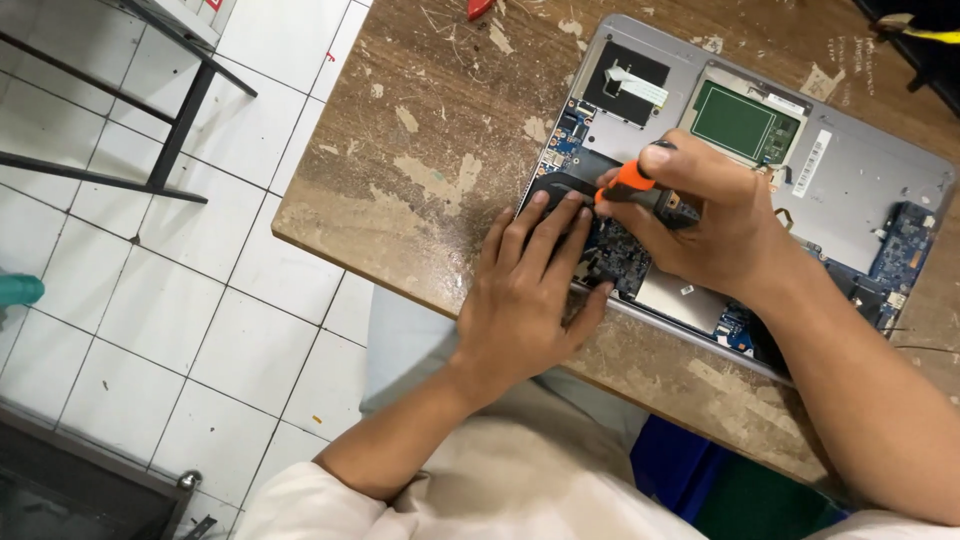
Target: The person uses a screwdriver to remove screws from a laptop cooling fan and then disconnects a ribbon cable from the motherboard. The person works on the disassembled laptop placed on a wooden workbench.
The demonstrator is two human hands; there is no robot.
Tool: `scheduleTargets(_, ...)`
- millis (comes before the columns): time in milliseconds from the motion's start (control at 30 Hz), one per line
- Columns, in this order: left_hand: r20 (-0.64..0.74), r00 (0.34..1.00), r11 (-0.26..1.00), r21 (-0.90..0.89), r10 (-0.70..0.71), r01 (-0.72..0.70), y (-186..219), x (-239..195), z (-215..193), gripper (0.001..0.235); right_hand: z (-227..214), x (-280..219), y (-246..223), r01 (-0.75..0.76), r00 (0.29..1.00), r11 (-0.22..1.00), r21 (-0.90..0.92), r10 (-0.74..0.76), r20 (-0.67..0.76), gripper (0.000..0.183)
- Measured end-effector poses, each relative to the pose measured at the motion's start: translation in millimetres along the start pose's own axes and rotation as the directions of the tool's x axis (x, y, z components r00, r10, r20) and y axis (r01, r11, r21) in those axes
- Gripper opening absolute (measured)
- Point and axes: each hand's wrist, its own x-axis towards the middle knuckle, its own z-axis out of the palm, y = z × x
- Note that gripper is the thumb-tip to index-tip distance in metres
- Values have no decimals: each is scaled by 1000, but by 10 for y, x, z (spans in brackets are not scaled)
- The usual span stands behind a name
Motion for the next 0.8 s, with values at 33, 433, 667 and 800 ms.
scheduleTargets(33, 1, 1000, 1000, 0, 2, -2, 3, 5, -7, 60, 10, 16, -17, -1, 1000, 1000, -1, 1, -2, 81)
scheduleTargets(433, 9, 1000, 1000, 14, 8, -9, 8, 22, -32, 51, 14, 16, -36, -75, 995, 996, 58, 78, -65, 88)
scheduleTargets(667, -4, 1000, 1000, 14, 21, -21, -1, 20, -18, 48, 11, 146, -120, -2, 1000, 984, 178, 1, 10, 76)
scheduleTargets(800, -8, 1000, 1000, 22, 20, -20, 6, 35, -34, 48, 62, 26, -51, -55, 995, 998, 38, 58, -83, 90)
